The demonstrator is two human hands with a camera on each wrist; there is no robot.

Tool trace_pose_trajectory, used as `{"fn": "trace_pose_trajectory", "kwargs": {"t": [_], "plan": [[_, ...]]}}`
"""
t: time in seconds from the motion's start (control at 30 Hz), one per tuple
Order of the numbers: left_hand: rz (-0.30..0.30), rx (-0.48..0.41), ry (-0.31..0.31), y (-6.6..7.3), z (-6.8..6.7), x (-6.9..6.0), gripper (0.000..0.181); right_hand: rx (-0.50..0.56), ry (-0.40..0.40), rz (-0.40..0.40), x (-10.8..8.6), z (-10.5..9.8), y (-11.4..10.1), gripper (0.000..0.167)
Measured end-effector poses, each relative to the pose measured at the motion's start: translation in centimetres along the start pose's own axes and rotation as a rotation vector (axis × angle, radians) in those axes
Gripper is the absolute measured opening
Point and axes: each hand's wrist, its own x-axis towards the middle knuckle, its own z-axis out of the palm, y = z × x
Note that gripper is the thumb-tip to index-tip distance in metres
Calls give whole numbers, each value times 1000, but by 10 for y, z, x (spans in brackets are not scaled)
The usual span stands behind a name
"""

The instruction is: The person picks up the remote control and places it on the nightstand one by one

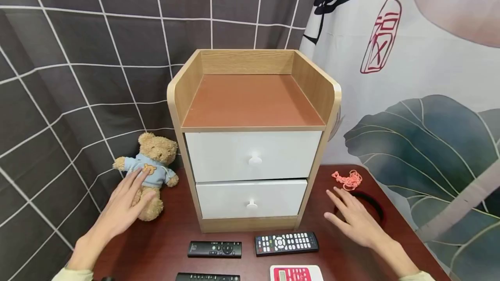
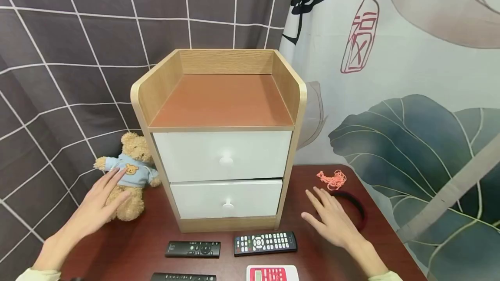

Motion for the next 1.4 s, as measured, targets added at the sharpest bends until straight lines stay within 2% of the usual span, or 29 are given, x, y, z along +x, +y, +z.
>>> {"fn": "trace_pose_trajectory", "kwargs": {"t": [0.23, 0.33, 0.47, 0.6, 0.73, 0.9, 0.97, 1.03, 1.13, 1.23, 1.4], "plan": [[80, -161, 131, 20, -17, 35, 59, 25, 3, -33, -13, 27, -9, 63], [153, -213, 206, 31, -25, 53, 57, 19, 2, -54, -19, 38, -14, 60], [256, -316, 297, 52, -31, 82, 50, -4, -13, -65, -25, 50, -19, 59], [331, -486, 356, 76, -32, 112, 48, -3, -48, -46, -30, 56, -24, 60], [391, -630, 429, 95, -37, 138, 61, 4, -85, -41, -33, 60, -29, 61], [436, -707, 468, 115, -50, 163, 93, 1, -80, -77, -37, 65, -33, 61], [456, -730, 476, 122, -55, 171, 98, -2, -69, -96, -36, 68, -33, 61], [489, -732, 505, 129, -57, 178, 95, -6, -57, -114, -35, 71, -33, 61], [516, -732, 558, 137, -56, 183, 77, -17, -43, -148, -32, 75, -33, 62], [522, -710, 598, 139, -55, 184, 69, -26, -51, -178, -30, 77, -33, 62], [544, -751, 581, 143, -51, 185, 62, -27, -83, -213, -27, 80, -30, 58]]}}
